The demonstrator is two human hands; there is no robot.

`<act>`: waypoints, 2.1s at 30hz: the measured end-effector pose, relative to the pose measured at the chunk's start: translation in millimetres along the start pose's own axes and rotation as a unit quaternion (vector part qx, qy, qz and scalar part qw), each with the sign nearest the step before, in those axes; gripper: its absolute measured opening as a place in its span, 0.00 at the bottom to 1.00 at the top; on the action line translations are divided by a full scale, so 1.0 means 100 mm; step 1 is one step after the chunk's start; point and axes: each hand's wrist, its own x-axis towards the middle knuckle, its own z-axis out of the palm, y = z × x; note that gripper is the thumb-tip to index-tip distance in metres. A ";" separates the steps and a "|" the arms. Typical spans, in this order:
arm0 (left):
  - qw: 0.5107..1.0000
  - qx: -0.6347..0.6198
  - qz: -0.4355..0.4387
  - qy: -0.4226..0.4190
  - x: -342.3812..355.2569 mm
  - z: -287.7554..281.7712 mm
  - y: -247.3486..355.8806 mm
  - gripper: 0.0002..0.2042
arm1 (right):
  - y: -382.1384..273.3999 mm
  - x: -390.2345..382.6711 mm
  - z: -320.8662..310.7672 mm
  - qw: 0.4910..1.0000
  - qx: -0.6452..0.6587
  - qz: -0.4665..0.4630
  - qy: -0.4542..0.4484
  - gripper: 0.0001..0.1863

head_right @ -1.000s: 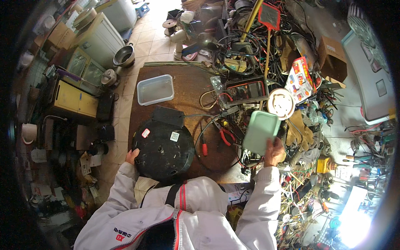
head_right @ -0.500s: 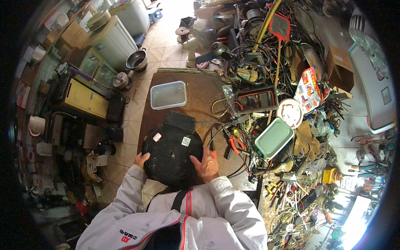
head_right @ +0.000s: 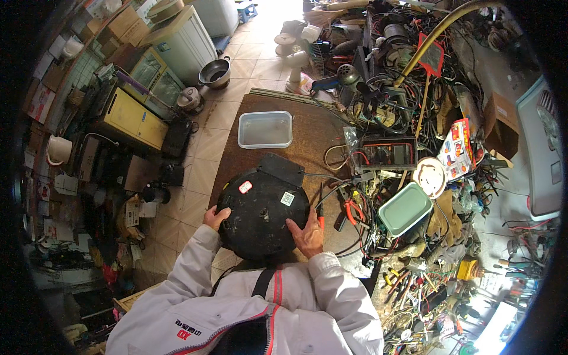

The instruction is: The person uses a screwdriver to remove screws from the bottom of a black electric pan, places them in a plastic container, and then opens the pan to reveal the interior cooking surface. The person closes the pan and sets it on the table.

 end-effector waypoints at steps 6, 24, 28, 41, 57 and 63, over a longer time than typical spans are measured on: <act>0.996 0.054 0.062 0.027 -0.15 -0.16 0.39 0.28 | -0.18 -0.03 0.10 0.998 0.035 0.023 -0.040 0.54; 0.986 0.109 0.104 0.069 -0.42 -0.11 1.11 0.27 | -0.18 0.07 0.32 0.991 0.111 -0.013 -0.076 0.42; 0.950 0.219 0.186 0.118 -0.81 0.08 1.86 0.32 | -0.75 0.09 0.17 0.974 0.167 0.000 -0.150 0.37; 0.743 0.466 0.464 0.126 -1.38 1.01 1.75 0.41 | -0.96 -0.06 -0.21 0.731 0.626 0.088 -0.255 0.39; 0.716 0.478 0.502 -0.075 -1.44 1.32 1.00 0.34 | 0.03 -0.19 -0.12 0.657 0.711 0.180 -0.173 0.30; 0.693 0.513 0.482 -0.156 -1.27 1.21 0.82 0.32 | 0.38 -0.09 0.21 0.790 0.568 0.211 -0.100 0.23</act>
